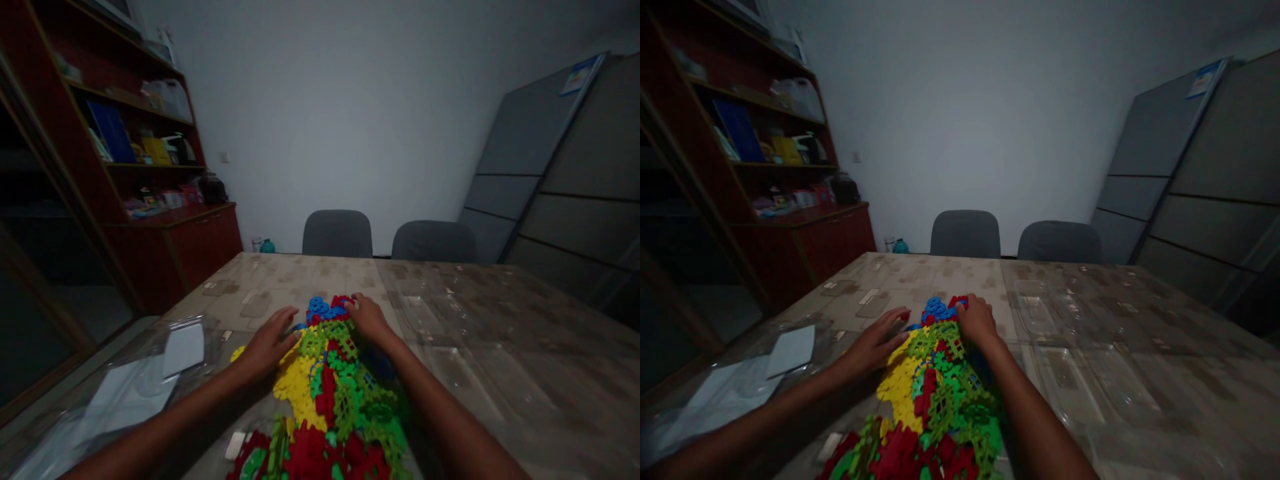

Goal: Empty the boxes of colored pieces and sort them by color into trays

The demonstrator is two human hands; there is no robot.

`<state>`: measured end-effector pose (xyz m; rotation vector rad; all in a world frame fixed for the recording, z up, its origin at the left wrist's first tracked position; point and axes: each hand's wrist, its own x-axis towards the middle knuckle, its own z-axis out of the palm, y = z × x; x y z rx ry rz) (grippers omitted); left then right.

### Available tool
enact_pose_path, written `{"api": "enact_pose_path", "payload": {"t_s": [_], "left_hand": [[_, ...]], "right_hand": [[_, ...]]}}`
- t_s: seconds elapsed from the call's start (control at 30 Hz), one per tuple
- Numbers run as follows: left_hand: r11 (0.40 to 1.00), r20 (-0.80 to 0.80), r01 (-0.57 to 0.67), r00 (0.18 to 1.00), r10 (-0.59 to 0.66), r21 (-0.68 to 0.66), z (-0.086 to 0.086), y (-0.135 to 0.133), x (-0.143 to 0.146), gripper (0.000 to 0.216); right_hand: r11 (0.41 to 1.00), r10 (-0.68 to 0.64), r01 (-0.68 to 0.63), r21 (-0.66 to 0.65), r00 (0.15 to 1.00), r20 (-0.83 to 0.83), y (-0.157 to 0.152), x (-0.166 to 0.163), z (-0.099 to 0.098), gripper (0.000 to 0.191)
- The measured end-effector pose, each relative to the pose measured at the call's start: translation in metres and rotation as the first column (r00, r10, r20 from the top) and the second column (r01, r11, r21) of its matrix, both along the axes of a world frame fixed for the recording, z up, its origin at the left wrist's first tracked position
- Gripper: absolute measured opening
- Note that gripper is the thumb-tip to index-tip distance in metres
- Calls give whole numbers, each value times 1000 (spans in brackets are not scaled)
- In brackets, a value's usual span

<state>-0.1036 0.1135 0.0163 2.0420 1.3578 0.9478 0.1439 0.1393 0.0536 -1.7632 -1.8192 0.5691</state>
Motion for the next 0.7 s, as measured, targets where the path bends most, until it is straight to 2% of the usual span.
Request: {"api": "enact_pose_path", "payload": {"t_s": [0.1,0.17,0.23,0.33,0.43,0.57,0.7], "left_hand": [[998,11,-44,999,44,-35,-7,45,5,36],[997,42,-34,998,38,-76,-11,64,14,33],[992,95,7,995,4,-124,-14,75,28,32],[969,217,132,973,-85,-211,-19,80,51,33],[912,348,274,924,-161,-305,-18,73,64,32],[842,473,401,857,-206,-361,-9,42,64,33],[808,520,479,813,-261,-343,3,6,51,58]], "right_hand": [[994,-72,75,-83,997,39,31,0,-7,36],[987,-76,83,-135,996,57,41,-4,-12,37],[983,-26,36,-182,998,56,47,-11,-16,37],[961,108,-107,-254,994,-13,49,-21,-17,34],[916,215,-251,-313,966,-143,40,-25,-15,33],[873,280,-365,-322,917,-283,6,-18,-8,28],[874,331,-416,-252,888,-320,-34,-11,2,17]]}}
